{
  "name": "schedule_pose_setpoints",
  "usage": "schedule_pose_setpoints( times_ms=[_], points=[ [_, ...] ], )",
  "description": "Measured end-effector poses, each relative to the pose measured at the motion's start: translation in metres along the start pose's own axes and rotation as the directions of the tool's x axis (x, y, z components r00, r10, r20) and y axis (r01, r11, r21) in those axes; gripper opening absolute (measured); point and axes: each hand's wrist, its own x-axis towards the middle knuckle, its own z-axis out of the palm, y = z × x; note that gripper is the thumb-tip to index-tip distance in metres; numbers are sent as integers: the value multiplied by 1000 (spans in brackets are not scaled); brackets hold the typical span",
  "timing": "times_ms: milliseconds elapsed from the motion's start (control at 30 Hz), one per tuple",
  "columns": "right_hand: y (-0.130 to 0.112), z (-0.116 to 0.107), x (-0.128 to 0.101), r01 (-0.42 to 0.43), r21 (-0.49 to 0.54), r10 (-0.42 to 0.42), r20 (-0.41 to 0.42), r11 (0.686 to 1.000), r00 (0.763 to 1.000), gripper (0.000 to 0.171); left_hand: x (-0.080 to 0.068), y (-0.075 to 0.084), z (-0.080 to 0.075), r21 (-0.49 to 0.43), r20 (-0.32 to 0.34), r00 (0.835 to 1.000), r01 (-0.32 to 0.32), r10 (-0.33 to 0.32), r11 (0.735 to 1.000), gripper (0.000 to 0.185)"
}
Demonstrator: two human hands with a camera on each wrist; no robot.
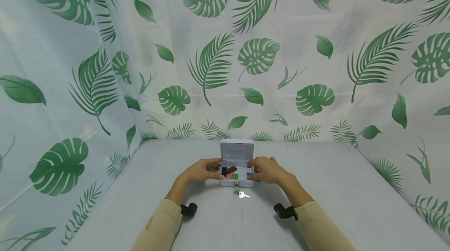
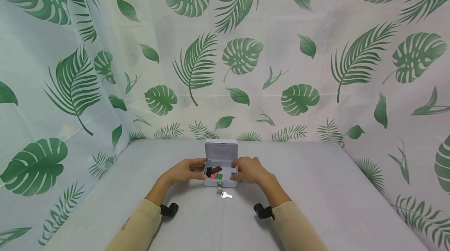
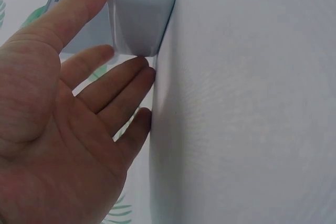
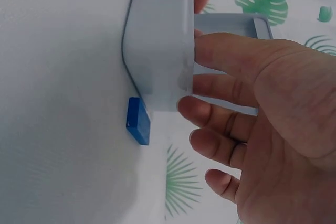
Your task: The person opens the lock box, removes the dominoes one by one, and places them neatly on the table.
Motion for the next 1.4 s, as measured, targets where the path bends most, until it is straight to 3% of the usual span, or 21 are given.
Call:
schedule_pose_setpoints(
  times_ms=[433,700,1133,1400],
  points=[
    [-2,3,2,-51,39,52,-40,998,998,38,1,-2,0,-5,-1,1000,-16,16,1000,82],
    [-3,7,5,-104,91,106,-15,990,994,33,1,-1,0,-1,-7,1000,-4,4,1000,82],
    [0,11,6,-92,161,93,0,983,996,14,0,0,0,1,-6,1000,4,-4,1000,82],
    [-2,15,7,-113,130,120,-47,985,992,9,1,-1,0,4,-6,1000,1,-1,1000,82]
  ],
)
